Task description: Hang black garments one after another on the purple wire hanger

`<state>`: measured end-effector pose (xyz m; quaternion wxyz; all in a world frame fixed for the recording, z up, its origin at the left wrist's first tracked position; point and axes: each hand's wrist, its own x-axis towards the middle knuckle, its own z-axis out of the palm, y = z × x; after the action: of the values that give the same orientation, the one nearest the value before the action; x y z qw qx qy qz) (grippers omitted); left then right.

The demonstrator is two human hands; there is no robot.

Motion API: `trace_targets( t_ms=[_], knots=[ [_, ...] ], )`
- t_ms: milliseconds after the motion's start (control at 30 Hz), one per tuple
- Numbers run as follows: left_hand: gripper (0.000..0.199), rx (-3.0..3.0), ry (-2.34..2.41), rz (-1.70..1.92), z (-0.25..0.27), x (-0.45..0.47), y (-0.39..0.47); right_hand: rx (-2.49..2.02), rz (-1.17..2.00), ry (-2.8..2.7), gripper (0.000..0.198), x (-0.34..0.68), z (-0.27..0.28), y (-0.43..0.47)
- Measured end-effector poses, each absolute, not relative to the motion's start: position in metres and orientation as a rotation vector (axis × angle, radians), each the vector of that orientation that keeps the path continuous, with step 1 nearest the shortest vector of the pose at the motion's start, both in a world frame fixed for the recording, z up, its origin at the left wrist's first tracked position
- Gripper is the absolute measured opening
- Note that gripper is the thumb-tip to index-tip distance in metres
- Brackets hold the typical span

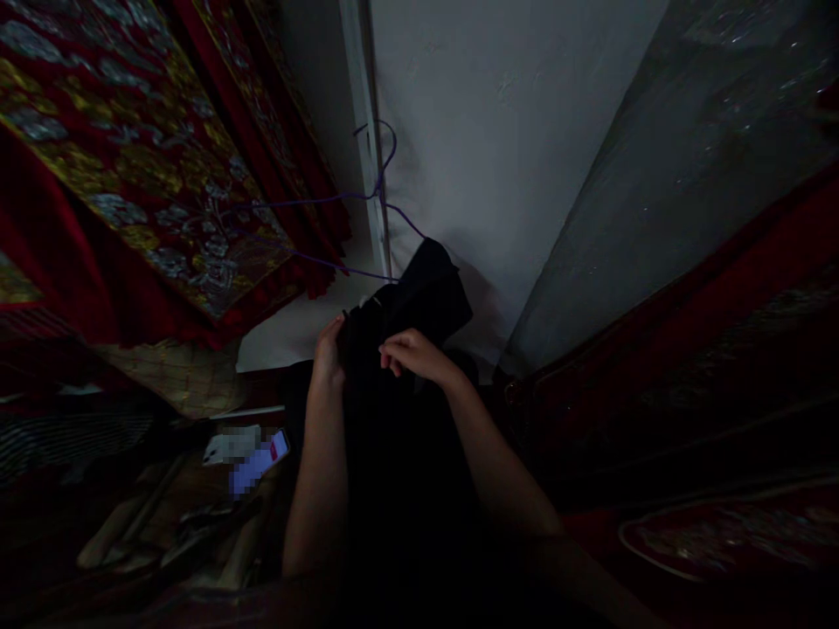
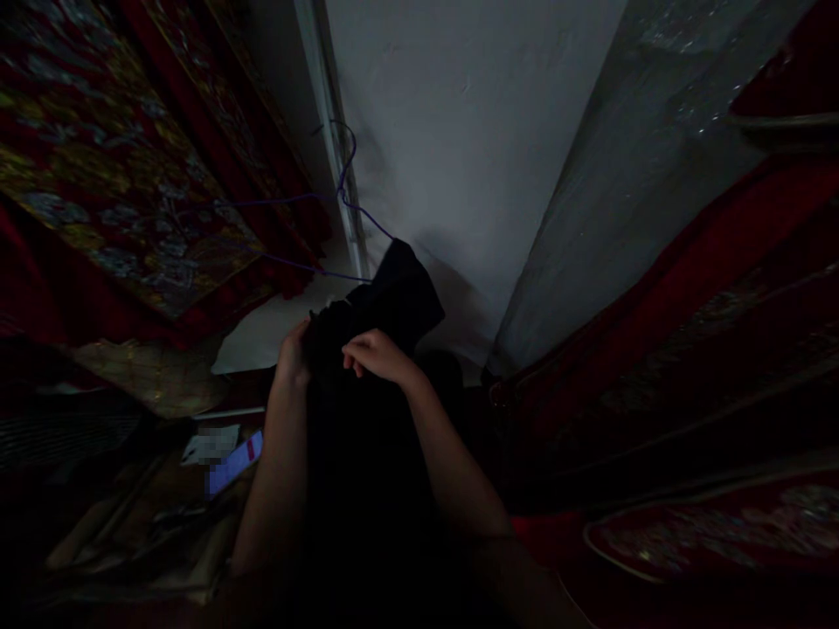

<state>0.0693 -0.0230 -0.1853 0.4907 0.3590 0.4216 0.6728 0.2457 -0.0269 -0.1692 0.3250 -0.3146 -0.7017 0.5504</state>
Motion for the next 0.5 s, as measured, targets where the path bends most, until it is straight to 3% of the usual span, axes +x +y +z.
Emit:
trace_targets(
  t_ms=[167, 300, 400, 500],
  knots=[
    [0.029, 1.030, 0.886, 1.604, -0.172, 0.118, -0.042, -0.906, 1.105, -1.595, 0.048, 0.257, -0.177, -0.018],
    [0.018, 1.478, 1.002, 1.670, -0.164, 0.143, -0.049, -0.731, 1.248, -1.518, 0.066, 0.263, -0.174, -0.021],
    [0.018, 1.754, 1.146, 1.709, -0.157, 0.143, -0.043, -0.626, 1.384, -1.496, 0.057, 0.263, -0.167, -0.028],
    [0.032, 1.687, 1.102, 1.549, -0.154, 0.135, -0.036, -0.702, 1.531, -1.489, 0.049, 0.268, -0.156, -0.034]
  ],
)
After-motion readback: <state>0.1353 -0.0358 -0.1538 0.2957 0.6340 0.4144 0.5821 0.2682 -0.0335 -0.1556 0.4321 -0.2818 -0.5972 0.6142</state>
